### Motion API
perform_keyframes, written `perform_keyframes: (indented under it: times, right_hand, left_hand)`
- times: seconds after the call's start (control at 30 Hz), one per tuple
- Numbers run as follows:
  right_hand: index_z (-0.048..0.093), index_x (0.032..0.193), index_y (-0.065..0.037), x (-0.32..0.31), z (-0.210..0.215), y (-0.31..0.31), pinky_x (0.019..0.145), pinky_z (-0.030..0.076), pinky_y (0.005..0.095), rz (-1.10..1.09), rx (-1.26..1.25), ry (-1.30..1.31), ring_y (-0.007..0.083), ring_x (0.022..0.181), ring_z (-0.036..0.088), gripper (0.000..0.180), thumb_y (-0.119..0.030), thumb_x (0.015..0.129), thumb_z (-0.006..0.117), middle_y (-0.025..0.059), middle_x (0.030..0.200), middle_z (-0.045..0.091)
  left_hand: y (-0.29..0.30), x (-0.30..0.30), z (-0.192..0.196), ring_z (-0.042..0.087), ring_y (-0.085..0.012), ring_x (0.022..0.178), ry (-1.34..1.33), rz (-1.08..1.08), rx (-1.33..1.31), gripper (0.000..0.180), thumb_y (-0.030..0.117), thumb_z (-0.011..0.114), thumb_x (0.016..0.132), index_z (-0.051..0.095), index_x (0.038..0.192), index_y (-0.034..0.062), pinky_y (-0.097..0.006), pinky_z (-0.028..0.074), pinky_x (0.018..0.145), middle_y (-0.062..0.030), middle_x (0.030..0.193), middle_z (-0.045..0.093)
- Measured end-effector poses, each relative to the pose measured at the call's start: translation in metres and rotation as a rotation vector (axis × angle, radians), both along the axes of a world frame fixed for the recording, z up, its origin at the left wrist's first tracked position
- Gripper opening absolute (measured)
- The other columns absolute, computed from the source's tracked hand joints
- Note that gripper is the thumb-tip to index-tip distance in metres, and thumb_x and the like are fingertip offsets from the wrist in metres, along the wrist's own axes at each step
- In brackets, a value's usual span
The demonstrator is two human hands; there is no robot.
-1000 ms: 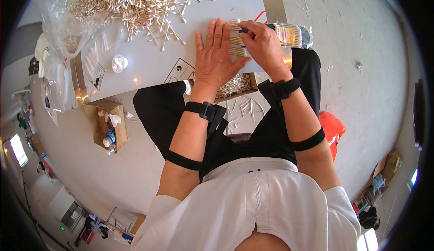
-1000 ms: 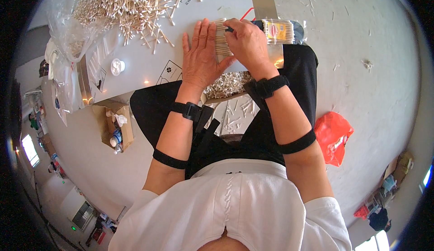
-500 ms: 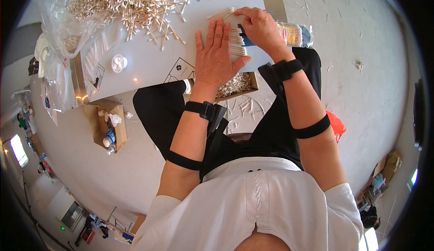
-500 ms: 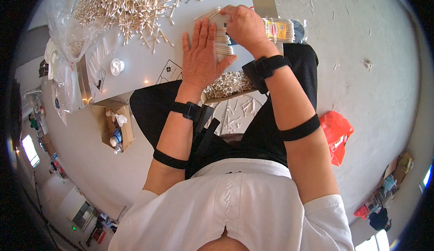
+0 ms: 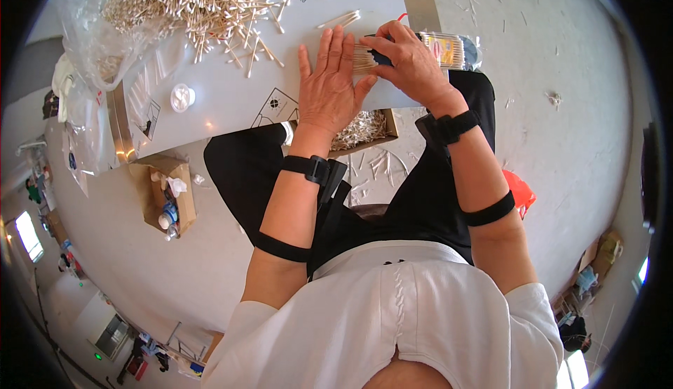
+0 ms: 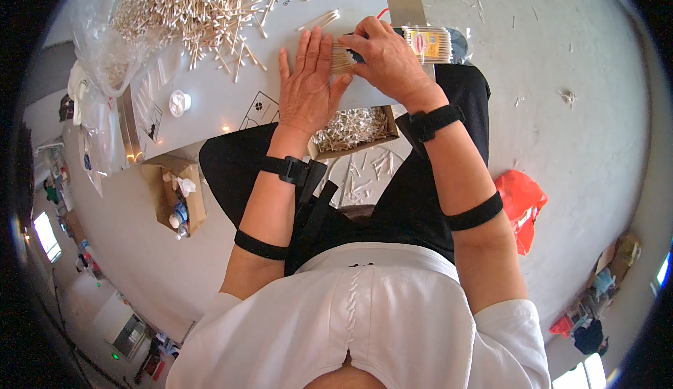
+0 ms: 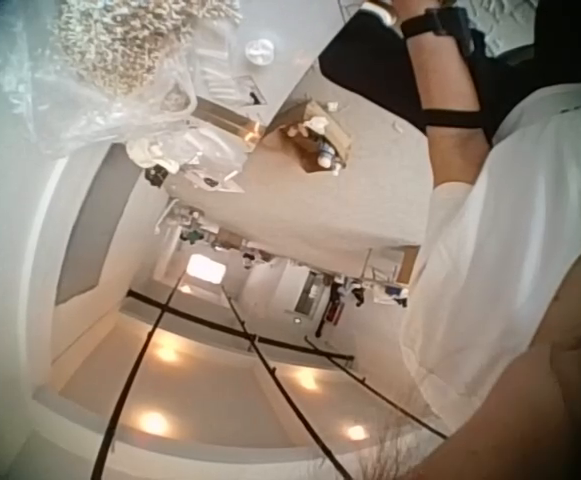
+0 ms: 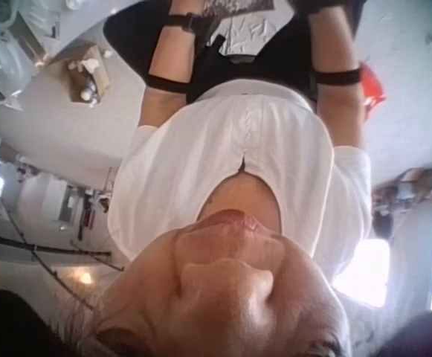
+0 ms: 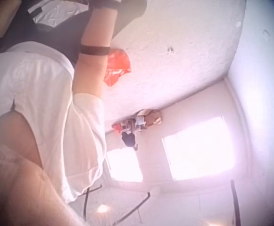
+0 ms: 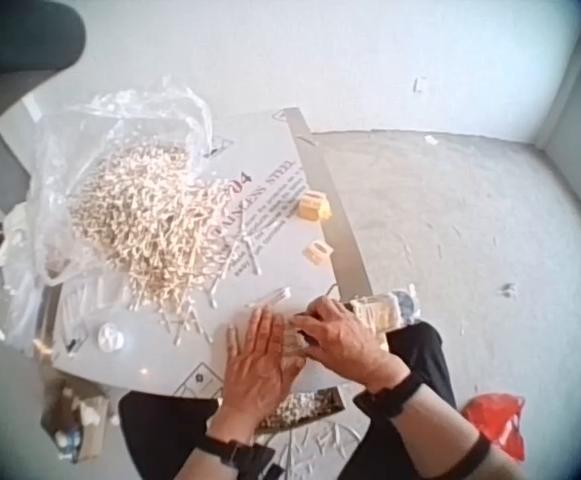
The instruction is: Packing cotton swabs into small plastic bags.
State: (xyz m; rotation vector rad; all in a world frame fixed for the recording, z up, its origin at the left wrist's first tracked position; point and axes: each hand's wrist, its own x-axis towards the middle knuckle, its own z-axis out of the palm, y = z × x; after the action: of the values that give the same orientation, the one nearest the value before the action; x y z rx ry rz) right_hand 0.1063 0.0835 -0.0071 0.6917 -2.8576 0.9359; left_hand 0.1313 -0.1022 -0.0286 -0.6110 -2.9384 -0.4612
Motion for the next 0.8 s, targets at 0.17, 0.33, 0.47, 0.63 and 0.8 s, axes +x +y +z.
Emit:
perform_keyframes:
  times: [0.17, 0.33, 0.47, 0.63, 0.8]
  right_hand:
    - [0.064, 0.120, -0.008, 0.004, 0.000, -0.001, 0.089, 0.050, 0.0401, -0.032, -0.034, 0.009, 0.0313, 0.104, 0.058, 0.050, -0.008, 0.072, 0.077, 0.0112, 0.110, 0.055]
    - [0.057, 0.129, -0.006, 0.037, 0.004, -0.007, 0.092, 0.048, 0.0415, -0.138, -0.016, 0.001, 0.0326, 0.109, 0.055, 0.055, -0.008, 0.076, 0.073, 0.0124, 0.119, 0.054]
    - [0.047, 0.139, -0.007, 0.062, 0.009, -0.015, 0.105, 0.035, 0.0487, -0.095, 0.313, 0.107, 0.0313, 0.130, 0.041, 0.067, -0.023, 0.079, 0.073, 0.0127, 0.144, 0.040]
    - [0.032, 0.150, -0.007, 0.073, -0.002, -0.012, 0.118, 0.013, 0.0564, -0.035, 0.329, -0.010, 0.0294, 0.148, 0.019, 0.101, -0.051, 0.071, 0.078, 0.0115, 0.159, 0.023]
    - [0.026, 0.152, -0.007, 0.070, 0.000, -0.013, 0.119, 0.007, 0.0555, -0.037, 0.301, -0.062, 0.0302, 0.149, 0.017, 0.115, -0.050, 0.062, 0.083, 0.0134, 0.159, 0.022]
  left_hand:
    - [0.001, 0.001, -0.001, 0.019, -0.0246, 0.149, -0.001, 0.004, -0.006, 0.079, 0.060, 0.044, 0.095, 0.033, 0.150, 0.0044, -0.056, 0.005, 0.119, -0.0117, 0.159, 0.027]
    - [0.000, 0.002, 0.000, 0.021, -0.0252, 0.149, 0.004, -0.004, 0.008, 0.077, 0.058, 0.049, 0.093, 0.034, 0.151, 0.0095, -0.057, 0.006, 0.119, -0.0121, 0.159, 0.027]
    - [-0.002, 0.000, 0.000, 0.018, -0.0267, 0.150, -0.031, -0.009, 0.022, 0.073, 0.060, 0.036, 0.097, 0.029, 0.154, 0.0150, -0.058, 0.005, 0.118, -0.0114, 0.161, 0.023]
    - [-0.001, -0.001, 0.001, 0.016, -0.0251, 0.150, -0.060, -0.011, -0.012, 0.074, 0.062, 0.030, 0.098, 0.028, 0.154, 0.0123, -0.057, 0.004, 0.119, -0.0099, 0.161, 0.022]
    - [-0.001, 0.003, 0.000, 0.016, -0.0244, 0.150, -0.046, -0.009, -0.044, 0.076, 0.062, 0.030, 0.098, 0.027, 0.154, 0.0108, -0.057, 0.004, 0.119, -0.0093, 0.162, 0.021]
